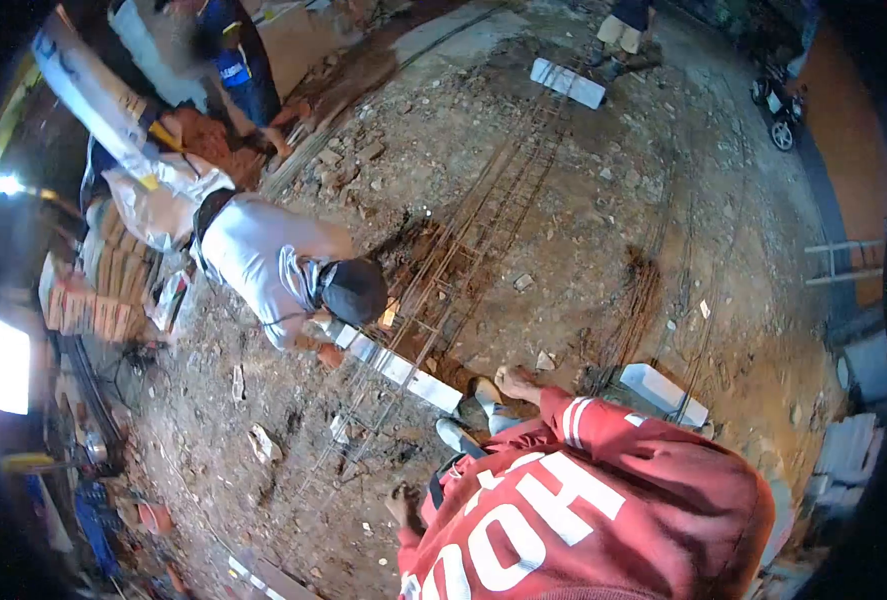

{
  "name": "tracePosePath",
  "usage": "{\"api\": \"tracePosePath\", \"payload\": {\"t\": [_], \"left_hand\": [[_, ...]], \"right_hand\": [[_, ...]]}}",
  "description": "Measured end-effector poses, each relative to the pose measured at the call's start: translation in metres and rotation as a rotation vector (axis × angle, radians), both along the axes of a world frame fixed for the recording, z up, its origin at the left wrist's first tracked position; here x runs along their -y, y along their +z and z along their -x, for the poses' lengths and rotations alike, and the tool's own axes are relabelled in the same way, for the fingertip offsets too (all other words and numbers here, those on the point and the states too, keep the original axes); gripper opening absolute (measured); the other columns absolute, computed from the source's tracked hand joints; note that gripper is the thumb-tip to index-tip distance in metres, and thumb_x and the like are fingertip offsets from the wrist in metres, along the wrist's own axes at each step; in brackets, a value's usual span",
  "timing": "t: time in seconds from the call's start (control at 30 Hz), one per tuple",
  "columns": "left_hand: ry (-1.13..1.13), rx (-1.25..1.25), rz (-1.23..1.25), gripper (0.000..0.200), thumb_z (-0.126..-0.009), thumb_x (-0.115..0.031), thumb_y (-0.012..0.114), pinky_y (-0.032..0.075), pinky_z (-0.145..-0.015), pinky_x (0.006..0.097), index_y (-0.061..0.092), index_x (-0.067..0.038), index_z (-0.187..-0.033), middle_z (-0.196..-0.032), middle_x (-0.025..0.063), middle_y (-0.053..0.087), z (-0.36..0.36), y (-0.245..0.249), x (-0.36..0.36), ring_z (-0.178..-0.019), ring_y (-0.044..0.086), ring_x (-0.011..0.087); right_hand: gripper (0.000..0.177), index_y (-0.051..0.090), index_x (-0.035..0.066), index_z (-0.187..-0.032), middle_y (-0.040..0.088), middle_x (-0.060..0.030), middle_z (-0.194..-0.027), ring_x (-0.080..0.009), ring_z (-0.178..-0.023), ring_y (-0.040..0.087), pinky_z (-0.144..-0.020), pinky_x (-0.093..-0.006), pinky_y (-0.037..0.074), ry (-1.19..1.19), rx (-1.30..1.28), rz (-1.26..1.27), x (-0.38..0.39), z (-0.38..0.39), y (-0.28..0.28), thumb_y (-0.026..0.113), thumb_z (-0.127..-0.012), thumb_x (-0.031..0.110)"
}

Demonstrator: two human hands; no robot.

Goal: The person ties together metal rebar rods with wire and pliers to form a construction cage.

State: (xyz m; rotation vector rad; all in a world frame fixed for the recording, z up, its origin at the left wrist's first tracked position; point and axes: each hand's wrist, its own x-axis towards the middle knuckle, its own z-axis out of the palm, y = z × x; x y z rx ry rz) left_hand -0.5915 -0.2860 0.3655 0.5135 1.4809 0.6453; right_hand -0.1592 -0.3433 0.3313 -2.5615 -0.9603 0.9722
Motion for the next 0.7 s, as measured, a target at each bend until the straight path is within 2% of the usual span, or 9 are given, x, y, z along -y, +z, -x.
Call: {"api": "tracePosePath", "payload": {"t": [0.07,0.17,0.23,0.3,0.5,0.7], "left_hand": [[-0.045,-0.051,-0.036,0.022,-0.09,-0.014,0.06,0.048,-0.046,0.0272,0.063,0.001,-0.106,-0.08,0.0117,0.067,0.011,-0.016,-0.008,-0.061,0.065,0.0194],[-0.103,-0.097,-0.052,0.023,-0.09,-0.015,0.061,0.051,-0.05,0.0283,0.063,0.0,-0.107,-0.083,0.012,0.068,0.016,-0.009,-0.012,-0.063,0.066,0.0194],[-0.129,-0.142,0.004,0.024,-0.089,-0.014,0.061,0.054,-0.056,0.0295,0.063,0.001,-0.107,-0.085,0.0127,0.068,0.028,-0.035,-0.009,-0.068,0.067,0.02],[-0.144,-0.152,0.051,0.024,-0.089,-0.013,0.061,0.054,-0.057,0.0296,0.063,0.002,-0.107,-0.085,0.0128,0.068,0.037,-0.049,0.001,-0.068,0.067,0.0202],[-0.145,-0.126,0.066,0.024,-0.088,-0.012,0.061,0.054,-0.059,0.03,0.064,0.002,-0.106,-0.086,0.0132,0.068,0.037,-0.073,0.051,-0.07,0.067,0.0205],[-0.144,-0.116,-0.014,0.023,-0.088,-0.012,0.061,0.055,-0.061,0.0304,0.064,0.003,-0.105,-0.087,0.0136,0.068,0.039,-0.098,0.057,-0.072,0.067,0.0209]], "right_hand": [[0.027,0.069,0.006,-0.09,0.068,-0.0194,-0.085,-0.0373,-0.081,0.066,-0.07,-0.047,0.052,0.041,-0.066,0.109,0.042,-0.003,-0.003,0.059,-0.079,0.029],[0.027,0.069,0.006,-0.089,0.068,-0.0192,-0.084,-0.0368,-0.08,0.066,-0.07,-0.0468,0.052,0.074,-0.125,0.275,0.109,-0.006,0.0,0.059,-0.079,0.029],[0.026,0.069,0.006,-0.089,0.068,-0.019,-0.084,-0.0365,-0.079,0.066,-0.069,-0.0466,0.052,0.068,-0.143,0.358,0.15,-0.007,0.009,0.059,-0.079,0.029],[0.026,0.069,0.006,-0.088,0.068,-0.0189,-0.083,-0.0362,-0.079,0.067,-0.069,-0.0465,0.052,0.039,-0.15,0.405,0.178,-0.006,0.015,0.059,-0.08,0.029],[0.026,0.069,0.006,-0.087,0.067,-0.0185,-0.081,-0.0352,-0.077,0.067,-0.068,-0.046,0.052,-0.003,-0.157,0.382,0.198,-0.004,0.023,0.06,-0.08,0.029],[0.026,0.069,0.006,-0.086,0.067,-0.0181,-0.079,-0.0342,-0.075,0.067,-0.067,-0.0455,0.052,0.02,-0.169,0.382,0.194,-0.003,0.03,0.06,-0.08,0.03]]}}
